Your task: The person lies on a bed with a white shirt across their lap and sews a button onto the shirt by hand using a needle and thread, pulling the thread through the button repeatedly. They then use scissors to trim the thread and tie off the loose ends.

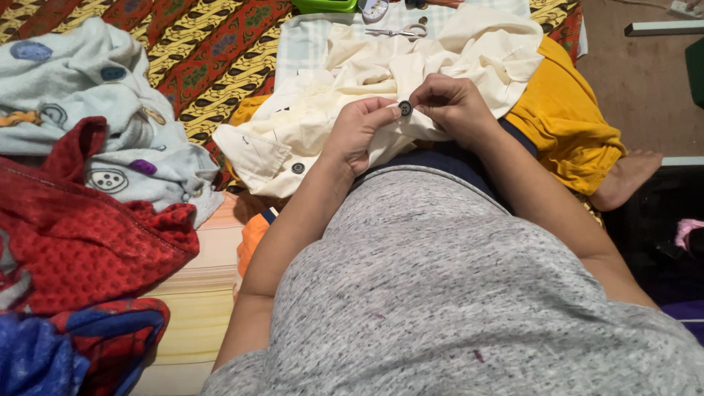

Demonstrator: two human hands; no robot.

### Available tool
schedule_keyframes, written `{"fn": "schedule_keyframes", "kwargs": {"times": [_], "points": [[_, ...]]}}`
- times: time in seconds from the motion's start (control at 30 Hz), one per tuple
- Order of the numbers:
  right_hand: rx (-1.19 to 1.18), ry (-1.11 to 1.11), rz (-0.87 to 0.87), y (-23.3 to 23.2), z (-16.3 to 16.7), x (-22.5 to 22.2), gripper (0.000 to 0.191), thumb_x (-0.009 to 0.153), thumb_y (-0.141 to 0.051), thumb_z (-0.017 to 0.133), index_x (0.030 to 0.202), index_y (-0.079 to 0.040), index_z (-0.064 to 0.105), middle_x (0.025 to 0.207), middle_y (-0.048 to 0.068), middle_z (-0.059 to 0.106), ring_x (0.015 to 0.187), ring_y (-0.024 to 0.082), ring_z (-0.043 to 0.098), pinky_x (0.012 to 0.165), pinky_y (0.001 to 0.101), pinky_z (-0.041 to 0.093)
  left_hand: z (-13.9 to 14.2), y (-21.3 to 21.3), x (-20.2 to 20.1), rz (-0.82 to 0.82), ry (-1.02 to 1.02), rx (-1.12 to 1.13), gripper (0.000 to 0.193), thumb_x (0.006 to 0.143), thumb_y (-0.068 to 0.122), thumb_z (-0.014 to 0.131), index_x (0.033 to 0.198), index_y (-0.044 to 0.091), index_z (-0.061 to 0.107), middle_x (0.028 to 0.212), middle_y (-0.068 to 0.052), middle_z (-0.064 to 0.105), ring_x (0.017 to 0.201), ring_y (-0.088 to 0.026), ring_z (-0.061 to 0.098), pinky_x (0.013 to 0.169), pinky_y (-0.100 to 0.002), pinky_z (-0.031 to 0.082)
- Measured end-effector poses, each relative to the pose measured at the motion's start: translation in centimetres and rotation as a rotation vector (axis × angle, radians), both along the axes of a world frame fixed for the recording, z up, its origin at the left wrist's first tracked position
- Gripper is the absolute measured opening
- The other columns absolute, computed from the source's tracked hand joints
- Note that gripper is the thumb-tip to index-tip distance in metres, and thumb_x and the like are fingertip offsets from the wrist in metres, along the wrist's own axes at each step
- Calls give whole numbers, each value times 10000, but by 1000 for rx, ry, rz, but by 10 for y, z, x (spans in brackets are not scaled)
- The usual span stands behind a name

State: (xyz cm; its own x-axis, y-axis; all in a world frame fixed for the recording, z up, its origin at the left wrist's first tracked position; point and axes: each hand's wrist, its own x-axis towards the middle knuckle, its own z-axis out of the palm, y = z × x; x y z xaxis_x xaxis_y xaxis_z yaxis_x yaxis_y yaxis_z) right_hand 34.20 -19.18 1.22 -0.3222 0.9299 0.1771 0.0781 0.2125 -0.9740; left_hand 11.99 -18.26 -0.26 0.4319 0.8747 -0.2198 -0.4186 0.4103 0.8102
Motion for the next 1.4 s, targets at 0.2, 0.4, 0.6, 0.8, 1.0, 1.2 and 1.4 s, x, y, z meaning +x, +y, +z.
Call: {"fn": "schedule_keyframes", "kwargs": {"times": [0.2,0.4,0.6,0.8,1.0,1.2,1.4], "points": [[78,-166,-68,9,12,21,113,919,49,722,984,-41,706,944,-31,597,814,46,523,714,211,439,4,8,23,43,58,17,90,925,21,713,999,-23,737,898,-62,753,776,-104,681,713,-240,540],[155,-254,-113,15,15,12,113,920,24,740,991,-64,725,923,-23,580,794,60,511,706,220,431,5,12,19,90,80,43,90,937,20,717,1009,-31,731,918,-51,748,802,-81,661,732,-224,528],[81,-221,-68,17,-2,7,149,976,35,665,1065,-66,729,910,-36,560,790,50,492,704,214,416,-15,23,13,117,81,120,83,943,21,711,1002,-34,730,886,-31,721,782,-77,621,716,-226,498],[20,-179,-18,15,-14,4,221,946,70,623,1103,-62,704,990,-46,594,856,28,534,743,194,443,-28,21,7,133,86,124,81,932,14,710,995,-32,728,889,-37,728,785,-81,630,724,-226,512],[59,-217,-29,5,-18,-3,182,960,68,639,1083,-52,701,986,-40,596,843,36,533,727,198,441,-30,12,-2,124,77,104,75,921,9,728,984,-32,735,890,-44,725,787,-89,633,722,-228,514],[1,-197,-64,-6,-19,-14,132,1000,45,655,1064,-56,711,971,-32,591,815,49,515,703,208,423,-27,2,-10,101,68,91,76,914,20,734,969,-32,733,892,-56,732,796,-98,641,739,-234,519],[86,-161,-26,-5,-21,-16,149,980,84,655,1048,-42,697,1032,-9,606,934,74,578,828,217,469,-23,-4,-13,82,60,74,61,916,29,732,950,-22,732,882,-53,734,790,-98,639,740,-232,516]]}}
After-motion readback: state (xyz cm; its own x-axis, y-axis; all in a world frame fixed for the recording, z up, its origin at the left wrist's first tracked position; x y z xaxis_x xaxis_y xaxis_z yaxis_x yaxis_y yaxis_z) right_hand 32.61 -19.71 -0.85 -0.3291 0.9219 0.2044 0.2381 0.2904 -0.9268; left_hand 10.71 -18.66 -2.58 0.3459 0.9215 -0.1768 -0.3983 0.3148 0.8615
